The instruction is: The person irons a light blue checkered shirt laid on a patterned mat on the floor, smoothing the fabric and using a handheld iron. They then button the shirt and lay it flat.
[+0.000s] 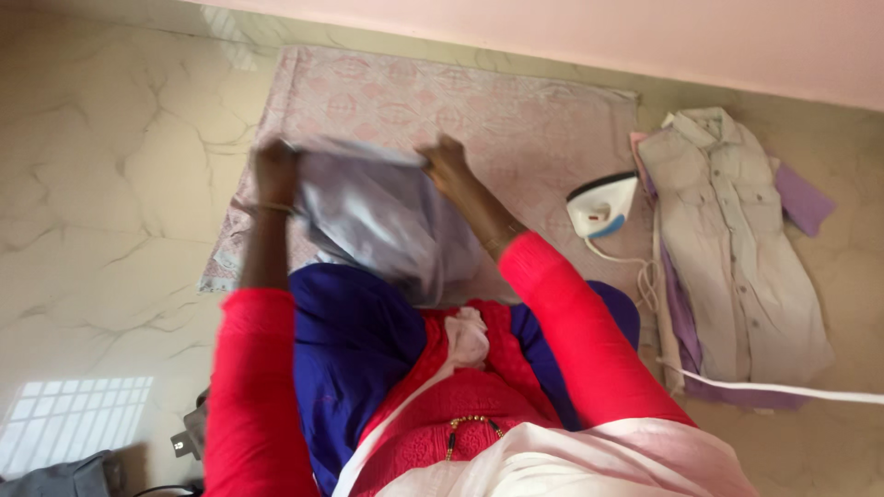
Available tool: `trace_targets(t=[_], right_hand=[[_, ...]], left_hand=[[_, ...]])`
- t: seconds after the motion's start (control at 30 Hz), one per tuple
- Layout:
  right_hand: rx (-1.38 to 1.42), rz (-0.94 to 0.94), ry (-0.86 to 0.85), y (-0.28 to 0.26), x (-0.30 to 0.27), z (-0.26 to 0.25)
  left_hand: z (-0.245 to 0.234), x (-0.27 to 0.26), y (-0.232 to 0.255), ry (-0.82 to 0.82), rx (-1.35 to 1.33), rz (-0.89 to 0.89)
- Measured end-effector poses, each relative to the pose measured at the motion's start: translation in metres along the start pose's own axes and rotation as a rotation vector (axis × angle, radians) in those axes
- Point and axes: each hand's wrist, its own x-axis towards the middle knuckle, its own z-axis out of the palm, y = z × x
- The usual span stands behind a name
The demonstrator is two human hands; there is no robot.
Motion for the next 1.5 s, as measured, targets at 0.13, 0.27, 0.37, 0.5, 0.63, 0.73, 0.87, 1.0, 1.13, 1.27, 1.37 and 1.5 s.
trace_targets(t=[0.13, 0.27, 0.37, 0.5, 0.63, 0.73, 0.87, 1.0, 1.13, 1.27, 1.37, 1.5], right_hand=[[-0.062, -0.095, -0.128, -0.071, 0.063, 0.176], [0.04, -0.225, -0.382, -0.169, 0.075, 0.244], [-0.045, -0.351, -0.419, -0.198, 0.072, 0.226], [-0.307, -0.505, -0.323, -0.179, 0.074, 0.125], [-0.544, -0.502, -0.216, -0.117, 0.095, -0.034], [-0.628, -0.511, -0.238, -0.062, 0.086, -0.131], [-0.592, 0.217, 0.15, -0.03, 0.036, -0.2], [-0.221, 0.384, 0.231, -0.019, 0.007, -0.214], [-0.434, 0.428, 0.357, 0.005, 0.02, -0.198], [-0.358, 0.35, 0.432, 0.025, 0.054, -0.188], [-0.396, 0.155, 0.381, 0.039, 0.07, -0.169], [-1.043, -0.091, 0.278, 0.031, 0.093, -0.141]], left_hand=[[-0.148, 0.112, 0.077, 0.347, -0.142, 0.433], [-0.237, 0.105, 0.23, 0.387, 0.152, 0.59], [-0.23, 0.056, 0.301, 0.365, 0.345, 0.6], [-0.132, -0.007, 0.316, 0.249, 0.463, 0.597], [0.015, -0.071, 0.279, -0.009, 0.656, 0.542], [0.12, -0.136, 0.236, -0.392, 0.628, 0.439], [0.202, -0.208, 0.183, -0.771, 0.569, 0.285], [0.221, -0.228, 0.159, -0.869, 0.59, 0.282], [0.234, -0.232, 0.131, -0.775, 0.398, 0.401], [0.248, -0.253, 0.091, -1.039, 0.433, 0.44], [0.246, -0.252, 0.084, -1.193, 0.43, 0.378], [0.241, -0.249, 0.093, -1.17, 0.339, 0.253]])
